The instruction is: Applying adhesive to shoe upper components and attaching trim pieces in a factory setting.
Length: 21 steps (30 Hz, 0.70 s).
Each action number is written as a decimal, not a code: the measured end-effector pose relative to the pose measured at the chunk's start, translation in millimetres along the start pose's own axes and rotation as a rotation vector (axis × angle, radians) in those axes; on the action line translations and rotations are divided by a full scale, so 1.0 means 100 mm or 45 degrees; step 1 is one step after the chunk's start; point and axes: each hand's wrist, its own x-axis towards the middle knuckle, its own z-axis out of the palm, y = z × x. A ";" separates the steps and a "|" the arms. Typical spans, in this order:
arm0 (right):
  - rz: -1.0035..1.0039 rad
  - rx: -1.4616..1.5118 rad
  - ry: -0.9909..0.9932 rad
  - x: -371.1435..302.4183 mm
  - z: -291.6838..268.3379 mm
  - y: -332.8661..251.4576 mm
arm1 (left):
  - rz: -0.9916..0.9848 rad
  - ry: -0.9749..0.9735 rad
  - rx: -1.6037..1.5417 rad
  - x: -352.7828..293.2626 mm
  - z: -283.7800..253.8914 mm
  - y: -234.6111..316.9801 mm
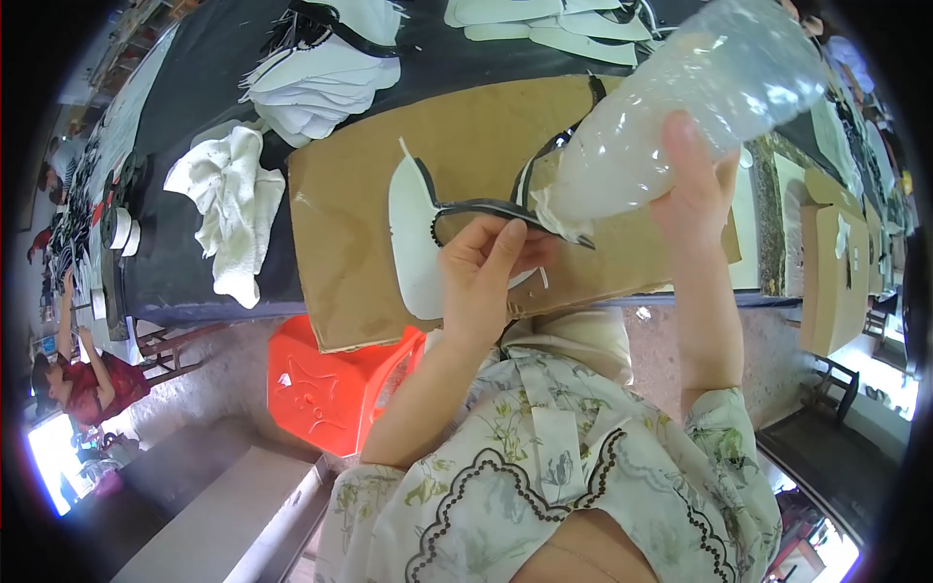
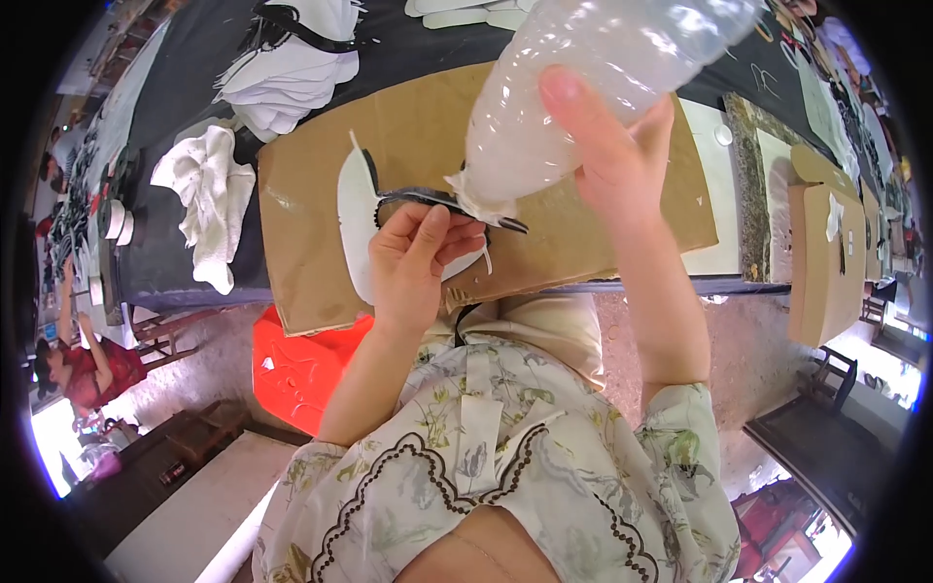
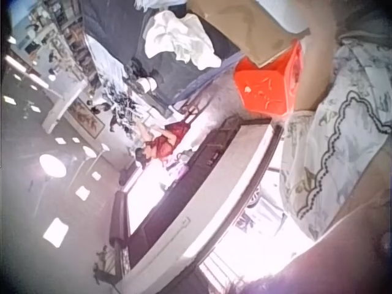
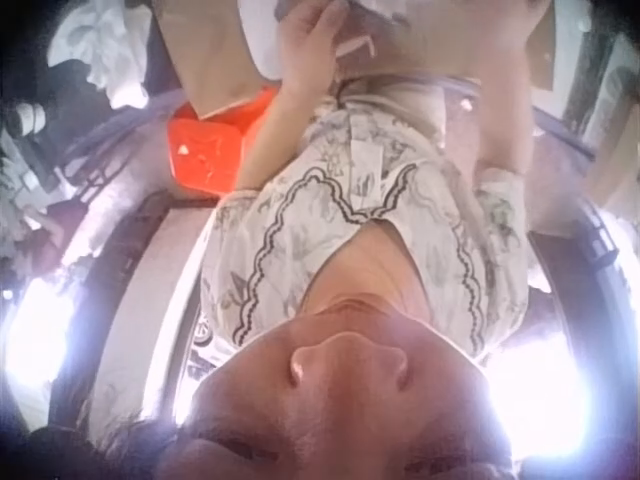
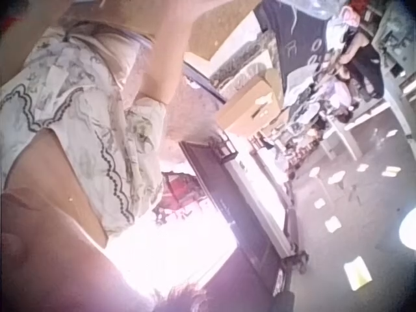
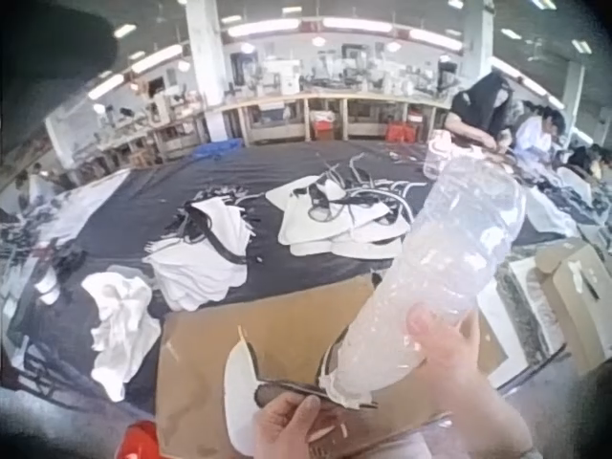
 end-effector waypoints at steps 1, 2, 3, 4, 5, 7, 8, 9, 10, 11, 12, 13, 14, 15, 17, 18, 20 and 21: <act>-0.095 0.030 0.035 -0.03 -0.02 0.01 | 0.007 -0.010 -0.017 0.01 0.02 0.01; -0.192 0.060 0.070 -0.07 -0.05 0.01 | -0.001 -0.021 -0.016 0.01 0.01 0.00; -0.201 0.059 0.083 -0.09 -0.11 0.02 | -0.020 -0.022 -0.092 0.03 -0.02 -0.01; -0.118 -0.067 0.038 -0.12 -0.22 0.02 | -0.040 -0.022 -0.167 0.05 -0.04 0.00; -0.033 -0.191 -0.006 -0.13 -0.29 0.02 | -0.044 -0.036 -0.159 0.06 -0.05 0.03; 0.013 -0.031 0.146 -0.15 -0.36 0.02 | -0.017 -0.038 -0.253 0.04 -0.06 0.05; 0.063 0.131 0.290 -0.15 -0.39 0.01 | -0.019 -0.044 -0.248 0.05 -0.04 0.05; 0.059 0.129 0.304 -0.14 -0.41 0.01 | -0.001 -0.056 -0.205 0.06 -0.01 0.04; 0.028 0.247 0.278 -0.11 -0.43 0.01 | 0.018 -0.067 -0.162 0.07 0.01 0.04; -0.004 0.364 0.250 -0.10 -0.43 0.01 | 0.009 -0.076 -0.157 0.06 0.02 0.03; -0.014 0.361 0.265 -0.12 -0.40 0.00 | 0.029 -0.065 -0.135 0.07 0.05 0.03; -0.102 0.281 0.256 -0.14 -0.32 0.04 | 0.053 -0.046 -0.112 0.08 0.05 0.02; -0.190 0.199 0.246 -0.17 -0.23 0.08 | 0.047 -0.052 -0.107 0.09 0.03 0.00; -0.139 0.099 0.344 -0.19 -0.13 0.05 | 0.059 -0.036 -0.129 0.10 -0.02 -0.02; -0.111 0.115 0.411 -0.18 -0.25 0.08 | 0.063 0.000 -0.113 0.11 -0.07 -0.04; -0.074 0.126 0.477 -0.20 -0.30 0.08 | 0.062 0.005 -0.112 0.10 -0.05 -0.03; -0.067 0.232 0.470 -0.23 -0.34 0.06 | 0.079 -0.017 -0.094 0.10 0.02 -0.01; -0.073 0.338 0.469 -0.24 -0.34 0.05 | 0.076 -0.020 -0.091 0.11 0.02 0.00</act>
